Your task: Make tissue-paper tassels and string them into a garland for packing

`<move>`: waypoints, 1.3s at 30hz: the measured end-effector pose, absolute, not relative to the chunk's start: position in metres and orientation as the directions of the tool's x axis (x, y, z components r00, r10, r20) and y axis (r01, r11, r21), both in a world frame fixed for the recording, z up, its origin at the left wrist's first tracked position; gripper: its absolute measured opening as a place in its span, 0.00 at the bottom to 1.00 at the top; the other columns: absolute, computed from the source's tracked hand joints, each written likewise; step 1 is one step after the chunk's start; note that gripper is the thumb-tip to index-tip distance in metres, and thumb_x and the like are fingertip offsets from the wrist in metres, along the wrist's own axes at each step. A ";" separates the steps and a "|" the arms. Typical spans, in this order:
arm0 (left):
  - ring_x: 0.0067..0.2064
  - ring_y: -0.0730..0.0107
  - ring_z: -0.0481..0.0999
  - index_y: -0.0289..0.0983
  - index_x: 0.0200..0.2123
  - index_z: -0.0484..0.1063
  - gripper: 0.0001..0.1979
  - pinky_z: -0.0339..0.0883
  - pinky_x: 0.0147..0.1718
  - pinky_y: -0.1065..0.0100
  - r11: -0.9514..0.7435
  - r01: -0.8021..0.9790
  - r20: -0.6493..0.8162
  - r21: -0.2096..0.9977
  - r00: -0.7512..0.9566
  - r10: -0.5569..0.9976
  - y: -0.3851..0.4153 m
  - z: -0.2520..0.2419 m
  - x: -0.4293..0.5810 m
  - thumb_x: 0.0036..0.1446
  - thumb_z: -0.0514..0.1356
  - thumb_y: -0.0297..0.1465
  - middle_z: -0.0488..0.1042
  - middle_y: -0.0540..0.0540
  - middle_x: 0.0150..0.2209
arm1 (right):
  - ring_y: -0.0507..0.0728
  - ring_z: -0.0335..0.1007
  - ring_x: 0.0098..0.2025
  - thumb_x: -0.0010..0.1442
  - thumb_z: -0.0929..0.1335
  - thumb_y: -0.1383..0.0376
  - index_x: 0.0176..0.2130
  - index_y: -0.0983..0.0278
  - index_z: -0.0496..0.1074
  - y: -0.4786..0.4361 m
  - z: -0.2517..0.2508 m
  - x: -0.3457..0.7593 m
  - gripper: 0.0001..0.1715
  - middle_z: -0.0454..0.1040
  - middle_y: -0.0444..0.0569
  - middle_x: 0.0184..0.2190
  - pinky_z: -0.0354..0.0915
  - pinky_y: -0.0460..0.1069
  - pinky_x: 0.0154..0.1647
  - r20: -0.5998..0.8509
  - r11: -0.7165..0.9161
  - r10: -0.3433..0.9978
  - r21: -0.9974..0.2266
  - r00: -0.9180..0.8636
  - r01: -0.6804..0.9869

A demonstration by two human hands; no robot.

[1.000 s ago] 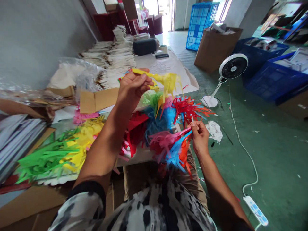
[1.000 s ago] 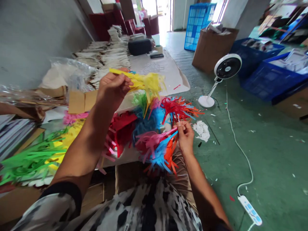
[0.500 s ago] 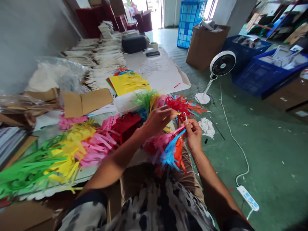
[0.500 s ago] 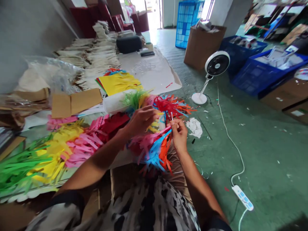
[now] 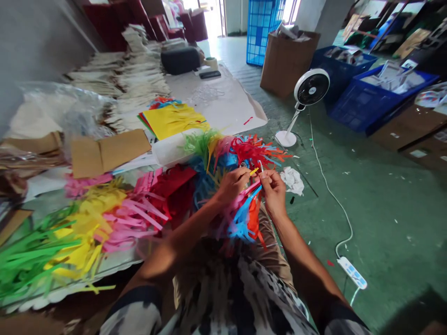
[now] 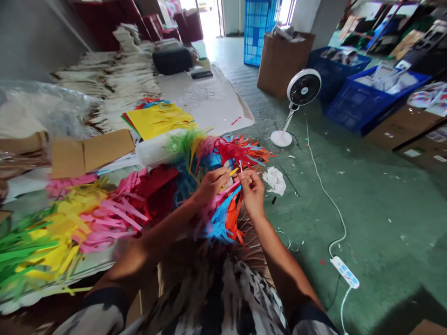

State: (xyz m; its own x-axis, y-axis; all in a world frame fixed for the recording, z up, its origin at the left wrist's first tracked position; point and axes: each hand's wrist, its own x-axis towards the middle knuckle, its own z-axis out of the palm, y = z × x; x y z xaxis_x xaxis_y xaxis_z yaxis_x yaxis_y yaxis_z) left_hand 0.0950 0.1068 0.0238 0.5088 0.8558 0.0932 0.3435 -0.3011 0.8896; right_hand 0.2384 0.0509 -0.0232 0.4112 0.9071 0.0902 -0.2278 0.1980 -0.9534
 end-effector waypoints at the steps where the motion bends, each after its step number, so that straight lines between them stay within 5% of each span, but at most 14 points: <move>1: 0.31 0.71 0.66 0.36 0.32 0.74 0.14 0.58 0.32 0.69 -0.302 0.340 0.096 0.891 0.509 0.855 0.106 0.024 0.095 0.67 0.53 0.35 0.68 0.52 0.27 | 0.54 0.68 0.29 0.61 0.75 0.49 0.37 0.57 0.74 0.051 -0.024 0.239 0.17 0.77 0.43 0.30 0.65 0.49 0.31 0.091 0.198 0.908 -0.953 0.409 -0.228; 11: 0.34 0.71 0.71 0.34 0.37 0.80 0.12 0.63 0.36 0.69 -0.256 0.265 0.095 0.929 0.499 0.861 0.104 0.026 0.095 0.62 0.58 0.35 0.77 0.49 0.33 | 0.54 0.69 0.29 0.61 0.75 0.48 0.37 0.57 0.73 0.050 -0.022 0.238 0.17 0.77 0.43 0.31 0.66 0.49 0.33 0.090 0.193 0.910 -0.956 0.404 -0.222; 26: 0.28 0.74 0.67 0.34 0.35 0.81 0.12 0.60 0.29 0.71 -0.322 0.349 0.175 0.880 0.391 0.903 0.103 0.016 0.095 0.62 0.58 0.33 0.75 0.51 0.27 | 0.53 0.69 0.29 0.65 0.72 0.50 0.40 0.58 0.73 0.047 -0.024 0.237 0.15 0.80 0.44 0.33 0.64 0.48 0.33 0.111 0.203 0.907 -0.960 0.406 -0.192; 35: 0.34 0.70 0.74 0.37 0.30 0.81 0.10 0.66 0.39 0.68 -0.459 0.467 0.284 0.756 0.398 0.872 0.100 0.015 0.101 0.62 0.61 0.26 0.79 0.47 0.30 | 0.53 0.66 0.28 0.62 0.74 0.51 0.37 0.58 0.75 0.047 -0.022 0.237 0.15 0.76 0.42 0.28 0.63 0.49 0.31 0.108 0.171 0.922 -0.975 0.373 -0.139; 39: 0.39 0.68 0.78 0.38 0.36 0.83 0.09 0.70 0.45 0.67 -0.551 0.491 0.364 0.675 0.429 0.827 0.100 0.013 0.102 0.63 0.61 0.25 0.81 0.45 0.35 | 0.52 0.64 0.27 0.61 0.74 0.52 0.36 0.59 0.76 0.047 -0.023 0.237 0.14 0.74 0.41 0.27 0.61 0.48 0.31 0.104 0.164 0.914 -0.979 0.391 -0.123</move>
State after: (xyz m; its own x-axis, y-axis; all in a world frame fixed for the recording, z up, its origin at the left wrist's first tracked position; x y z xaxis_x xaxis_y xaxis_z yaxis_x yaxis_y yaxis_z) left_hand 0.1017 0.1001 0.0127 0.4289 0.8269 0.3638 0.4909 -0.5514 0.6745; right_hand 0.2373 0.0473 -0.0233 0.3912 0.9144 0.1040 -0.1233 0.1641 -0.9787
